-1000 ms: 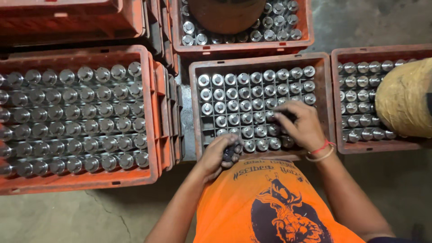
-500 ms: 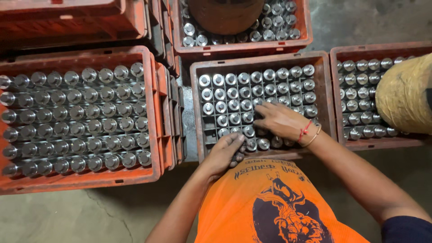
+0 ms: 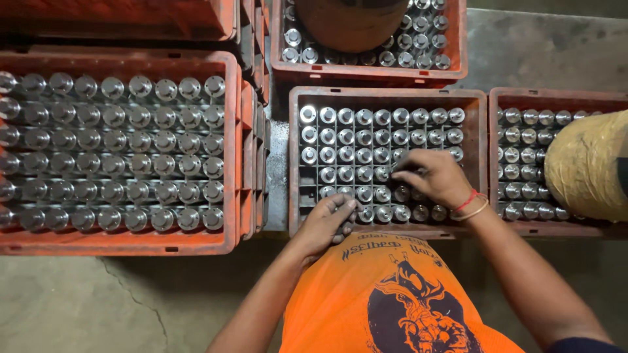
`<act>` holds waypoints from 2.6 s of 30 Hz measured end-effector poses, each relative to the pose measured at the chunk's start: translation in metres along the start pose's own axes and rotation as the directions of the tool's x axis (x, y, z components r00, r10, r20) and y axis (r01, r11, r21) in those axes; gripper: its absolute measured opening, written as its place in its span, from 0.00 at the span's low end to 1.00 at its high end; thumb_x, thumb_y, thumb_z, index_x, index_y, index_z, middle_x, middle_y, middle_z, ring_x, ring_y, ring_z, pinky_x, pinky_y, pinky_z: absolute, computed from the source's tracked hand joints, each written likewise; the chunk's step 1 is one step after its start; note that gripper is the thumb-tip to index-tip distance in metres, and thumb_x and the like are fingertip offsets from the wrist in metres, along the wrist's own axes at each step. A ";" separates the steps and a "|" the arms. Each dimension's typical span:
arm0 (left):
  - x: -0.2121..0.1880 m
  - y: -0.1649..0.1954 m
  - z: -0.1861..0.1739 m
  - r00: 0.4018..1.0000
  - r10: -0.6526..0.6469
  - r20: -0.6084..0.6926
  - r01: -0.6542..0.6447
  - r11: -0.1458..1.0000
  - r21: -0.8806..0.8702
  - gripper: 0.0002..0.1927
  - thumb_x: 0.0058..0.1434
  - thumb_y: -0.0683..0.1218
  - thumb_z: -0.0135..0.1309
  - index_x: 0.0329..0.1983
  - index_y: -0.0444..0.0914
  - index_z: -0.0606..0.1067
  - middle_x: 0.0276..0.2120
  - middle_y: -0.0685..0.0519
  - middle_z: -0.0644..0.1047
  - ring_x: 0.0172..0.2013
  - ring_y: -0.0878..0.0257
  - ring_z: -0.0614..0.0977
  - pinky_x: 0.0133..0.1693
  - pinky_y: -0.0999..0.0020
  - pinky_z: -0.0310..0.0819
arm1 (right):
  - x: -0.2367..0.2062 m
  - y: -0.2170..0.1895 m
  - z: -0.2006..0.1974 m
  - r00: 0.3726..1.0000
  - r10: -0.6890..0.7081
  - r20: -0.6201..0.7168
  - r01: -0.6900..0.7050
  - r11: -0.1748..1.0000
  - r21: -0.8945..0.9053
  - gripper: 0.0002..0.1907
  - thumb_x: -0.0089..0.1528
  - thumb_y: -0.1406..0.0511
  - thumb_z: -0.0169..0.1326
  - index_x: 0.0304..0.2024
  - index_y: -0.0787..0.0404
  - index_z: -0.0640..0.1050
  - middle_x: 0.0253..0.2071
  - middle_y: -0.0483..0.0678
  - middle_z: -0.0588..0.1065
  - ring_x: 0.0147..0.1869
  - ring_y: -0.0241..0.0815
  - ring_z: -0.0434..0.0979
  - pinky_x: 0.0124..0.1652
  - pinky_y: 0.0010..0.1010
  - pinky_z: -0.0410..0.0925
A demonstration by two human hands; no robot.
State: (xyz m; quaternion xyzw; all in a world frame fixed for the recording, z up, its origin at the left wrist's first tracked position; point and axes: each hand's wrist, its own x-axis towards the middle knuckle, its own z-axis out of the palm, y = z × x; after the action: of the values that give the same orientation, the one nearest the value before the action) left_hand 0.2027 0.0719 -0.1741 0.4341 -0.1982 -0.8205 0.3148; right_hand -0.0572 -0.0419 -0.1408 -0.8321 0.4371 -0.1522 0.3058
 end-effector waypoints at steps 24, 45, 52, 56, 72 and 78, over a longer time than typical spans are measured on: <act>0.010 -0.002 0.004 0.999 0.043 -0.020 -0.045 0.993 -0.108 0.09 0.73 0.50 0.48 0.42 0.41 0.73 0.26 0.61 0.70 0.25 0.74 0.71 0.23 0.82 0.61 | -0.025 -0.024 0.056 0.985 -0.096 -0.143 0.042 0.939 -0.343 0.13 0.59 0.72 0.51 0.45 0.66 0.80 0.38 0.56 0.76 0.44 0.56 0.78 0.44 0.43 0.72; -0.014 -0.048 0.042 0.990 0.135 0.039 -0.122 0.964 -0.237 0.20 0.75 0.61 0.39 0.42 0.42 0.69 0.28 0.60 0.69 0.22 0.74 0.67 0.21 0.81 0.56 | -0.074 -0.093 0.039 0.995 0.079 -0.067 -0.041 0.897 0.441 0.16 0.54 0.67 0.67 0.44 0.63 0.83 0.41 0.48 0.77 0.47 0.39 0.77 0.47 0.29 0.69; -0.024 -0.063 0.060 0.993 0.099 0.064 -0.081 0.967 -0.241 0.16 0.73 0.58 0.42 0.48 0.44 0.73 0.29 0.59 0.65 0.25 0.73 0.68 0.22 0.82 0.55 | -0.086 -0.069 0.043 0.982 0.175 0.068 -0.167 0.644 0.746 0.07 0.61 0.72 0.60 0.42 0.64 0.82 0.44 0.50 0.81 0.49 0.39 0.80 0.51 0.30 0.72; -0.025 -0.077 0.062 0.992 0.099 0.075 -0.073 0.954 -0.291 0.15 0.74 0.56 0.45 0.41 0.39 0.69 0.30 0.58 0.66 0.25 0.72 0.69 0.21 0.82 0.55 | -0.088 -0.057 0.042 0.984 0.109 0.139 -0.173 0.745 0.644 0.09 0.63 0.72 0.57 0.45 0.65 0.82 0.45 0.50 0.82 0.48 0.39 0.82 0.48 0.30 0.73; -0.059 -0.126 0.059 0.996 0.077 -0.052 -0.090 0.944 -0.316 0.21 0.75 0.56 0.39 0.41 0.34 0.72 0.29 0.55 0.70 0.23 0.71 0.71 0.18 0.81 0.56 | -0.076 -0.044 0.038 0.984 0.177 -0.017 -0.173 0.974 0.148 0.11 0.58 0.62 0.65 0.40 0.58 0.82 0.38 0.49 0.83 0.40 0.43 0.84 0.41 0.33 0.75; -0.060 -0.113 0.058 0.981 0.178 0.080 -0.164 0.975 -0.148 0.14 0.72 0.48 0.40 0.47 0.35 0.74 0.31 0.55 0.70 0.25 0.73 0.69 0.20 0.81 0.57 | -0.044 -0.019 0.044 0.989 -0.138 -0.058 0.125 0.974 -0.190 0.09 0.58 0.63 0.63 0.36 0.62 0.80 0.32 0.56 0.76 0.37 0.59 0.77 0.37 0.47 0.69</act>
State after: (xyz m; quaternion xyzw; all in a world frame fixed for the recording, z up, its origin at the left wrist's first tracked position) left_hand 0.1402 0.1980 -0.1752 0.3536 -0.1910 -0.8215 0.4046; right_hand -0.0478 0.0188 -0.1616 -0.8781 0.4039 -0.1603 0.2004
